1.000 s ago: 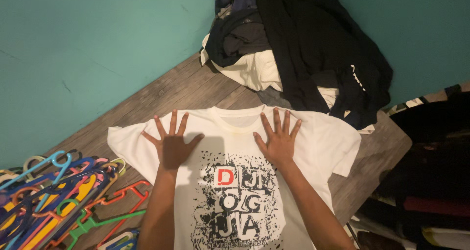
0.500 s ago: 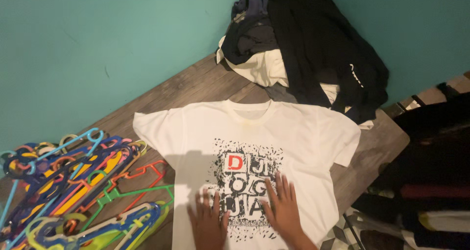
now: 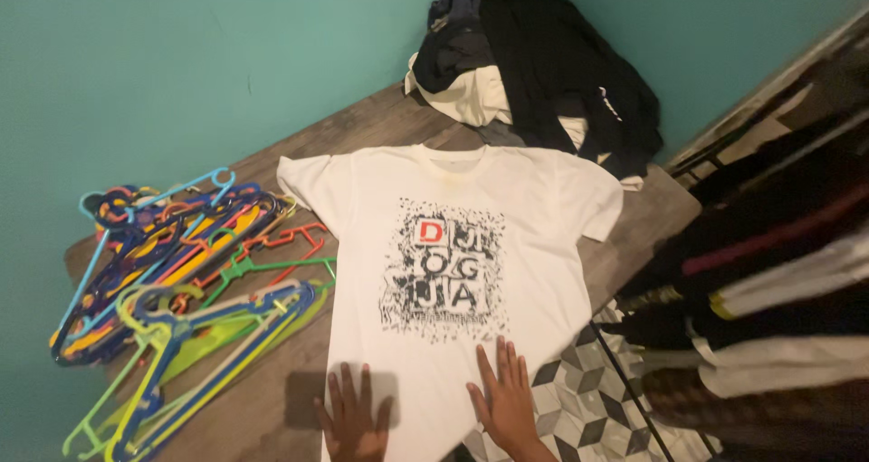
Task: The person takes a black polo shirt from a pile, smooths it on a wooden surface, buttons the collar, places it on a green hanger, and hangs it on a metal clothing rack. Then the person picks up a white t-shirt, smooths it on the surface, and prepares to hang it.
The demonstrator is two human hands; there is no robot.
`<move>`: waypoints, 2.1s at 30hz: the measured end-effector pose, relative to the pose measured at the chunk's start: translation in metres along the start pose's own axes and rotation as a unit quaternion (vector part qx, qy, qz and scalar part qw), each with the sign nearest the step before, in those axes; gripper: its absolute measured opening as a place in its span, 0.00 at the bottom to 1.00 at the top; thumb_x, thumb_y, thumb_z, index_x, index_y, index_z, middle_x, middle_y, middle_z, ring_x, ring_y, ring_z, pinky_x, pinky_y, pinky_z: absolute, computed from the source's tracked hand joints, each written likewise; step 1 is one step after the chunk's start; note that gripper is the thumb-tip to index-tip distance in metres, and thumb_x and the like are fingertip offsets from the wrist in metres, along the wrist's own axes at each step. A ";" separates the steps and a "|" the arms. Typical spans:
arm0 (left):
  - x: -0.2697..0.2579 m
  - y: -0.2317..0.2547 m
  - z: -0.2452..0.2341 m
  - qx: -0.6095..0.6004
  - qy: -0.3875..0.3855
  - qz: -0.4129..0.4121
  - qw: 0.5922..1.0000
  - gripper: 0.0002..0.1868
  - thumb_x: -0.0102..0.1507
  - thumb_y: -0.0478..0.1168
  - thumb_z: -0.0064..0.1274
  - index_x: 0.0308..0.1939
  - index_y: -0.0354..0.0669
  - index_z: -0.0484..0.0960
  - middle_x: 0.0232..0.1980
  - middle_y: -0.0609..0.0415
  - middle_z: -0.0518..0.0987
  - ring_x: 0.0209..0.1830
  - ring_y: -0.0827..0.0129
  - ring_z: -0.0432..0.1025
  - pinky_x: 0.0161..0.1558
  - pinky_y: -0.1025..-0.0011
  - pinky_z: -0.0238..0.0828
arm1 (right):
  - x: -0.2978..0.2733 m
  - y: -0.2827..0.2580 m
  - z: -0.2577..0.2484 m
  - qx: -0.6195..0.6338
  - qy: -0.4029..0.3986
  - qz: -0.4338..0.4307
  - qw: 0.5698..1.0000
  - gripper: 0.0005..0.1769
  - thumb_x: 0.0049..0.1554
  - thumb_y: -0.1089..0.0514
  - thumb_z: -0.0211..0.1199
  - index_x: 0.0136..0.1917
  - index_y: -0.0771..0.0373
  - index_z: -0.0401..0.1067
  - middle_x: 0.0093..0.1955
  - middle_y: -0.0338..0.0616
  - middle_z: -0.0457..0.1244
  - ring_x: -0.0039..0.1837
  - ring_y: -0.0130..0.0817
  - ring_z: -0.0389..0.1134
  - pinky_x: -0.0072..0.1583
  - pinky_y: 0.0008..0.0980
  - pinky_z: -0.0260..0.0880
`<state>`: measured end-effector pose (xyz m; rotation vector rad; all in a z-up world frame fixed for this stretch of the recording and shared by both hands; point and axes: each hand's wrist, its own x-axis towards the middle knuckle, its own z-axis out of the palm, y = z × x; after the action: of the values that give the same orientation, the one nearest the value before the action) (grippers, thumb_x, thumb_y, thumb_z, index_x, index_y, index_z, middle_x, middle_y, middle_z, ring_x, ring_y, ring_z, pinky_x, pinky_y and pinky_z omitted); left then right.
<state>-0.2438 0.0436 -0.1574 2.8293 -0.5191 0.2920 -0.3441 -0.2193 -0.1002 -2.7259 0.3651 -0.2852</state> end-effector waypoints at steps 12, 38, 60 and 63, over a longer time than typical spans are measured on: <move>-0.074 -0.022 -0.049 -0.025 0.078 -0.086 0.993 0.34 0.66 0.54 0.46 0.73 0.45 0.66 0.78 0.44 0.62 0.79 0.47 0.57 0.75 0.38 0.46 | -0.075 -0.020 0.018 0.142 0.086 0.100 0.981 0.36 0.60 0.50 0.60 0.78 0.57 0.56 0.84 0.67 0.37 0.82 0.63 0.40 0.75 0.52 0.46; -0.090 -0.038 -0.121 -0.133 -0.136 -0.293 0.937 0.23 0.65 0.55 0.54 0.59 0.51 0.74 0.44 0.43 0.86 0.45 0.45 0.79 0.45 0.51 0.74 | -0.115 -0.039 0.017 0.351 -0.080 0.167 0.918 0.38 0.60 0.56 0.61 0.80 0.42 0.53 0.77 0.48 0.56 0.75 0.47 0.60 0.69 0.45 0.66; -0.080 0.050 -0.075 -0.104 -0.035 0.155 0.982 0.35 0.69 0.58 0.41 0.76 0.47 0.60 0.81 0.43 0.53 0.82 0.48 0.45 0.75 0.42 0.37 | -0.171 0.036 0.037 0.314 -0.052 0.263 0.911 0.22 0.59 0.55 0.62 0.66 0.56 0.73 0.64 0.50 0.68 0.61 0.41 0.71 0.59 0.37 0.70; -0.080 0.051 -0.082 -0.091 -0.054 0.149 0.983 0.36 0.68 0.58 0.41 0.77 0.47 0.60 0.81 0.44 0.52 0.82 0.48 0.44 0.74 0.39 0.36 | -0.160 0.061 0.045 0.385 -0.037 0.274 0.880 0.22 0.60 0.55 0.61 0.66 0.60 0.72 0.65 0.50 0.68 0.64 0.39 0.70 0.62 0.36 0.70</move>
<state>-0.3485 0.0464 -0.0883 2.5957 -0.9454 0.1376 -0.4975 -0.2124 -0.1885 -1.7573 0.7816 -0.1215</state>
